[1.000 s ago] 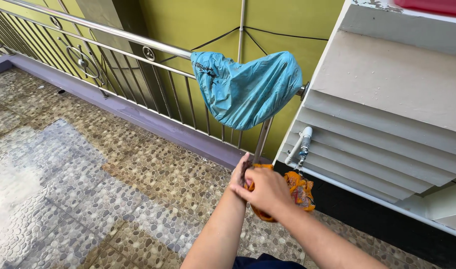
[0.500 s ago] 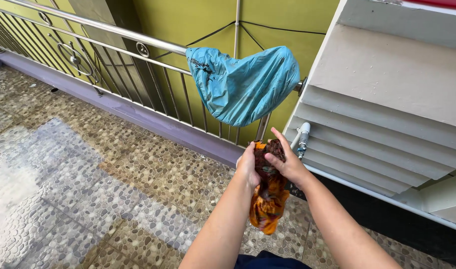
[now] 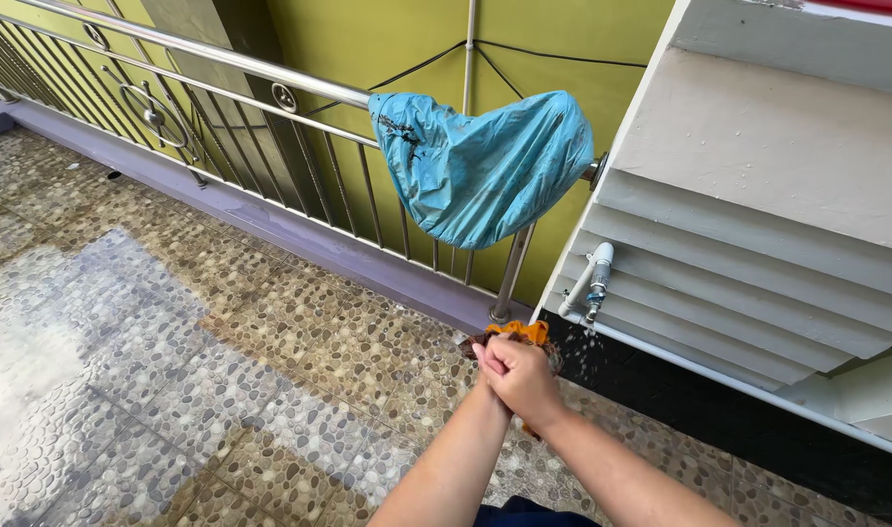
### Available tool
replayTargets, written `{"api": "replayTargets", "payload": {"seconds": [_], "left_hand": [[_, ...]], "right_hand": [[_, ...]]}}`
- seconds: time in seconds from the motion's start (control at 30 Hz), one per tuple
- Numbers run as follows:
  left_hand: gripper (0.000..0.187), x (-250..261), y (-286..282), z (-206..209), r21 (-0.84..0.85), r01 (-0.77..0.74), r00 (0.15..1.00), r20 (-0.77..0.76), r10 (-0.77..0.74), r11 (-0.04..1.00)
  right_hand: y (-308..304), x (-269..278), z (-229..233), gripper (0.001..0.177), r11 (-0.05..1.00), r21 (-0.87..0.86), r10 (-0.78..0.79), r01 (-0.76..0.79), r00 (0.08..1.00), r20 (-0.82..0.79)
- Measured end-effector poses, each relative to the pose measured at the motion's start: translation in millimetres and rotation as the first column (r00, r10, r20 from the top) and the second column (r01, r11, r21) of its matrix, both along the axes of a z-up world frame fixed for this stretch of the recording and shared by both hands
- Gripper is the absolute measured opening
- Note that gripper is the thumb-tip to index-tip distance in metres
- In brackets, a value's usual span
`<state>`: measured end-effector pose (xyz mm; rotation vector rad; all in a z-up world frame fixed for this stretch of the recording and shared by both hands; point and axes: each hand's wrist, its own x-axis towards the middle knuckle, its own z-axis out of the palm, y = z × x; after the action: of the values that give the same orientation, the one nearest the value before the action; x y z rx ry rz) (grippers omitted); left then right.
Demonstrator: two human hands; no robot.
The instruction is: Washing a yellow patterned cloth by hand using soap and water at an outdoor tap.
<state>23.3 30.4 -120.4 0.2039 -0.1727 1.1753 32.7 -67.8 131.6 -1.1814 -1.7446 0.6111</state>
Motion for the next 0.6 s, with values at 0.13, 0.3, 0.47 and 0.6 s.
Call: {"api": "replayTargets", "payload": {"seconds": [0.13, 0.3, 0.47, 0.6], "left_hand": [[0.041, -2, -13, 32, -0.362, -0.262, 0.922, -0.368, 0.121, 0.894], [0.039, -42, -39, 146, -0.393, -0.431, 0.528, -0.84, -0.126, 0.813], [0.055, -49, -41, 182, 0.192, -0.105, 0.095, -0.975, 0.202, 0.976], [0.064, -56, -46, 226, -0.157, 0.075, 0.251, -0.953, -0.171, 0.985]], "right_hand": [[25, 11, -37, 0.034, 0.987, 0.102, -0.132, 0.128, 0.991, 0.033], [57, 56, -12, 0.025, 0.885, -0.379, -0.378, 0.269, 0.892, -0.249], [61, 78, 6, 0.05, 0.324, -0.942, -0.579, 0.09, 0.806, -0.122], [100, 92, -89, 0.036, 0.698, -0.708, -0.428, -0.102, 0.734, -0.528]]}}
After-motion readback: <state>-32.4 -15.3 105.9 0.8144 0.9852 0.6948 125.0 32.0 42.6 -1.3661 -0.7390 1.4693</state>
